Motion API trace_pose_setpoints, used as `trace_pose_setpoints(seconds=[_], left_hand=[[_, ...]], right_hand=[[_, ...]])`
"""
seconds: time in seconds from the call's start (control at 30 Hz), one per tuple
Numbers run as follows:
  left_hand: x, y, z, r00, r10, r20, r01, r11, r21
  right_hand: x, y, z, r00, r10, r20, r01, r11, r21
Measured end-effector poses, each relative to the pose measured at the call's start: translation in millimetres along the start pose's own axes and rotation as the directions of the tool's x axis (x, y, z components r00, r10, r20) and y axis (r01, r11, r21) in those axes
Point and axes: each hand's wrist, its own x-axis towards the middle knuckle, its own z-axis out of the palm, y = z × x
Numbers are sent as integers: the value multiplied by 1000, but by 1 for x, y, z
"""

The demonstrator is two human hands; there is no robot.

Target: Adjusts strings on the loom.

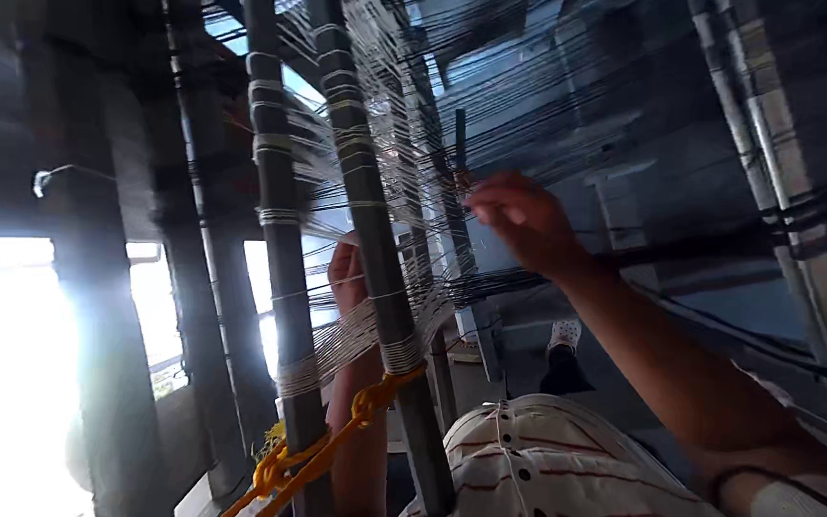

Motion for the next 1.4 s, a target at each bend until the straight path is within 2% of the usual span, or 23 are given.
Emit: trace_pose_setpoints(seconds=[0.07,0.13,0.17,0.2,0.23,0.27,0.3,0.33,0.37,0.43,0.53,0.6,0.7,0.77,0.87,0.93,1.03,1.13,1.23,1.4], left_hand=[[6,-12,-16,986,89,139,-79,994,-76],[1,-2,-7,970,115,212,-101,992,-76],[-10,15,7,976,65,208,-63,998,-17],[-25,43,28,984,-78,162,64,994,87],[-33,56,37,979,-144,146,124,982,143],[-32,58,40,978,-154,142,129,977,171],[-24,50,34,982,-103,160,71,979,193],[-8,28,20,980,19,200,-50,987,155],[2,19,13,973,59,224,-89,988,127],[-7,33,22,972,-25,234,-14,987,161],[-10,36,31,976,-11,217,-69,930,360],[-8,36,37,978,-3,206,-86,902,423],[16,18,35,991,57,120,-98,926,366],[24,10,28,990,65,124,-103,938,331],[21,16,32,991,36,128,-76,946,316],[14,28,46,996,11,87,-44,921,388],[17,16,34,984,101,150,-148,927,344],[21,10,32,989,131,76,-149,923,355],[22,6,31,990,138,38,-143,940,311],[9,16,46,988,152,-29,-133,929,346]], right_hand=[[9,6,14,999,-37,17,37,999,8],[14,9,26,1000,-30,6,30,1000,9],[15,9,30,1000,-19,1,19,1000,13],[16,9,34,1000,-11,-10,11,1000,6],[16,9,36,1000,-6,-26,6,1000,-6],[17,8,38,999,5,-33,-5,1000,-16],[17,7,39,999,20,-31,-21,999,-32],[17,6,41,999,35,-27,-37,998,-43],[17,5,43,999,51,-16,-51,998,-47],[16,2,48,998,57,11,-56,997,-55],[8,-1,55,995,63,73,-60,997,-43],[1,-1,57,994,57,92,-53,997,-52],[-7,3,57,995,55,78,-50,997,-59],[-9,5,56,995,63,76,-59,997,-52],[-8,4,53,991,87,97,-85,996,-19],[-7,6,54,990,105,90,-107,994,25],[-4,10,54,985,161,67,-169,978,120],[1,12,55,978,207,28,-209,967,144],[5,16,57,987,160,-17,-159,985,70],[11,21,58,988,152,35,-146,980,-133]])
